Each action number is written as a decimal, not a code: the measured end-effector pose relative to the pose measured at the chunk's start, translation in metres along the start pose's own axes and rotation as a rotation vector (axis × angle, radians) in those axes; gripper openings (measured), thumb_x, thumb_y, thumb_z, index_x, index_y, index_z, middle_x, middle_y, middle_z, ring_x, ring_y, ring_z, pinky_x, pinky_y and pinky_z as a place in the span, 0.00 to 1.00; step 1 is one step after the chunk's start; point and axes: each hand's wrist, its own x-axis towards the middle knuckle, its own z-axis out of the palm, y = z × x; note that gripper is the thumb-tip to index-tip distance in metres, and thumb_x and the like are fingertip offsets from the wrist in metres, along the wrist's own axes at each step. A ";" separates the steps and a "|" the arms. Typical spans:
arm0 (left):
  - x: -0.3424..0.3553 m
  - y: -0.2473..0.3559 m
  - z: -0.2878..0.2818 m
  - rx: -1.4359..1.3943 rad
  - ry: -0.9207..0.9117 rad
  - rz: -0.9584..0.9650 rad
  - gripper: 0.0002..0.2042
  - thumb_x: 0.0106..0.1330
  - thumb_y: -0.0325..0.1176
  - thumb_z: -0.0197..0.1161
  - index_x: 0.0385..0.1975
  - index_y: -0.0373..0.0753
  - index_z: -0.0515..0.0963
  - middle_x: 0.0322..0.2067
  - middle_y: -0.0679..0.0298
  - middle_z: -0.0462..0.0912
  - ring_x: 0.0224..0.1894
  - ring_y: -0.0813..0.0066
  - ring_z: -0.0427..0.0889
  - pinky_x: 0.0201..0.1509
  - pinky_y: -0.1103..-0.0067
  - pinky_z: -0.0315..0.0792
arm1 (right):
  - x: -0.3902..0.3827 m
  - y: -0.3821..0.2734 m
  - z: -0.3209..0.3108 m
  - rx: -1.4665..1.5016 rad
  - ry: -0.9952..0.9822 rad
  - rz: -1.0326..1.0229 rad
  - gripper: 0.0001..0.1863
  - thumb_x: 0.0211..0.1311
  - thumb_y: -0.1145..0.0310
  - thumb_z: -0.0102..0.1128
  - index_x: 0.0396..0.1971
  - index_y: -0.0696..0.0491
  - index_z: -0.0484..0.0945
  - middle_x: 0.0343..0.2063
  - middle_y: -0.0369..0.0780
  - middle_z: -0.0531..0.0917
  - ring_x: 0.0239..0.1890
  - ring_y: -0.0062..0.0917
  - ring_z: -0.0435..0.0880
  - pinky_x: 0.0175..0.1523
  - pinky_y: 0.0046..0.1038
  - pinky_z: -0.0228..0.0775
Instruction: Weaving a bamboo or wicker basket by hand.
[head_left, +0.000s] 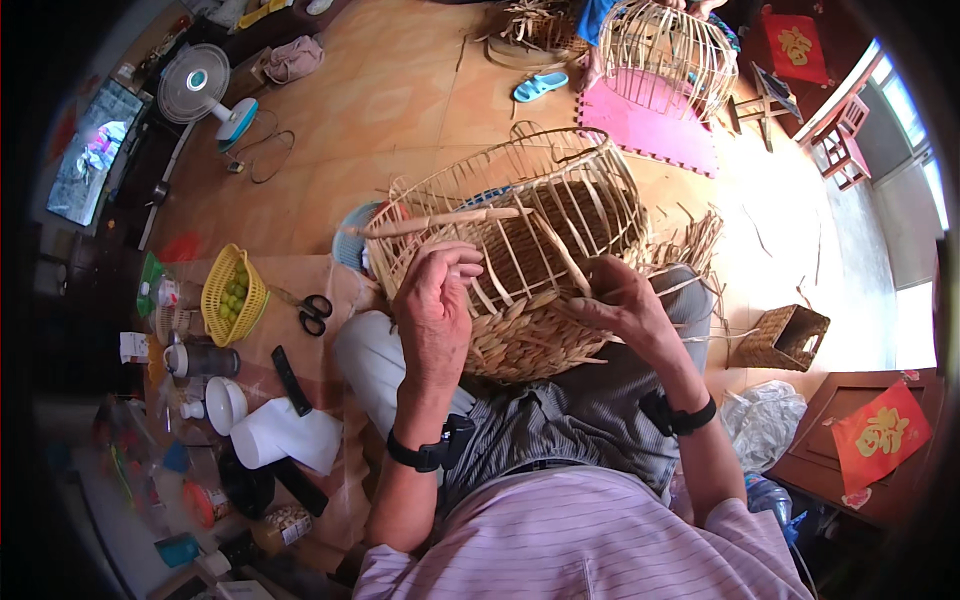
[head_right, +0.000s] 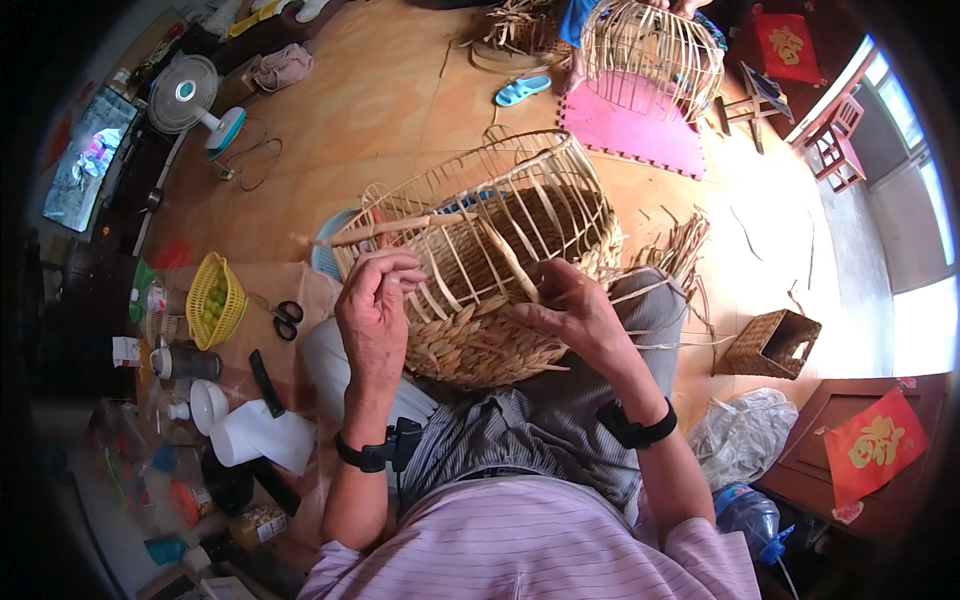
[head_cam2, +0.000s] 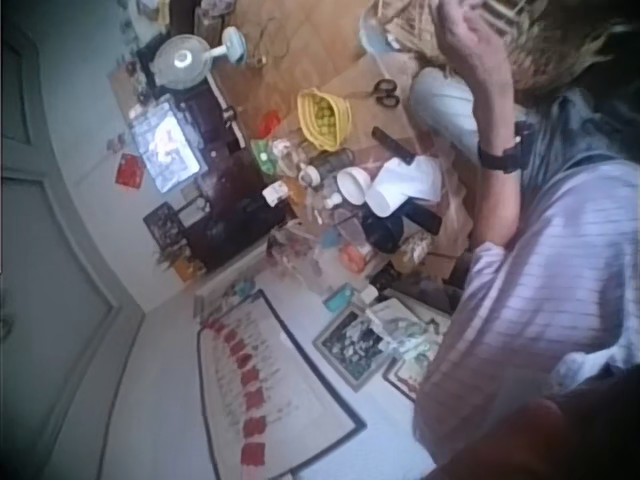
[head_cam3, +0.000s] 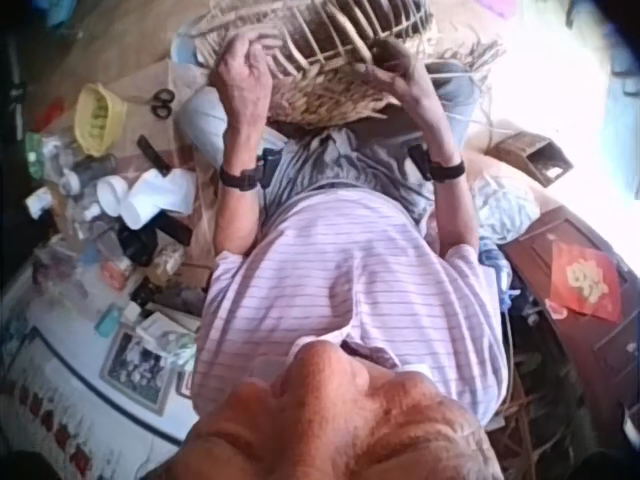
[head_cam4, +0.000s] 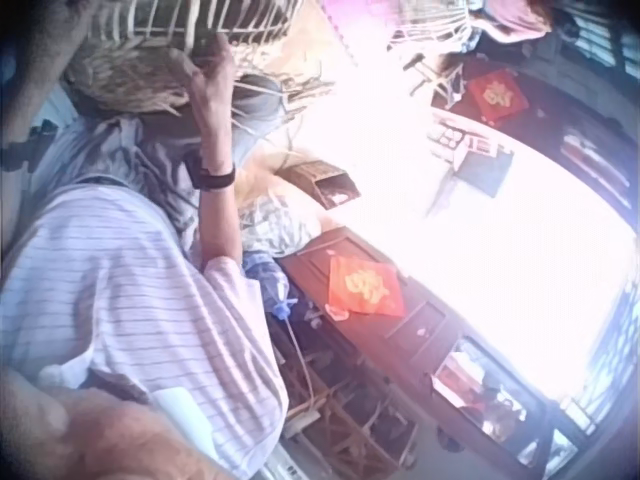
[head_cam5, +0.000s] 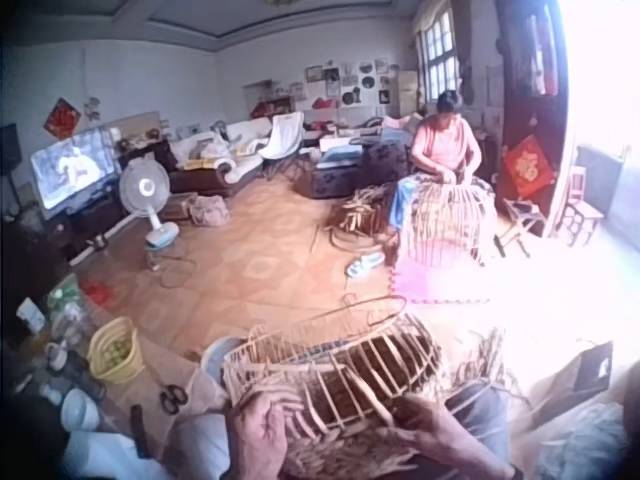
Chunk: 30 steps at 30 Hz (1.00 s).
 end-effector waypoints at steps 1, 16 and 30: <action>-0.002 0.002 0.000 0.027 0.003 0.009 0.08 0.76 0.20 0.52 0.43 0.32 0.80 0.44 0.60 0.84 0.40 0.71 0.87 0.46 0.77 0.82 | 0.004 -0.003 0.003 0.011 -0.004 0.002 0.16 0.69 0.64 0.72 0.45 0.60 0.78 0.28 0.32 0.82 0.29 0.18 0.78 0.36 0.23 0.71; -0.016 0.009 0.039 0.403 -0.472 0.094 0.23 0.65 0.21 0.66 0.61 0.38 0.72 0.55 0.51 0.79 0.55 0.44 0.81 0.55 0.60 0.78 | 0.008 0.009 -0.003 -0.105 0.011 0.143 0.21 0.75 0.53 0.64 0.49 0.58 0.82 0.22 0.32 0.81 0.22 0.11 0.76 0.26 0.18 0.65; 0.002 -0.001 0.031 0.242 -0.637 -0.028 0.18 0.62 0.20 0.67 0.50 0.36 0.72 0.47 0.50 0.81 0.50 0.45 0.83 0.54 0.61 0.75 | 0.008 0.061 -0.056 1.104 0.289 -0.100 0.10 0.78 0.60 0.59 0.47 0.51 0.78 0.35 0.34 0.86 0.16 0.12 0.65 0.23 0.16 0.60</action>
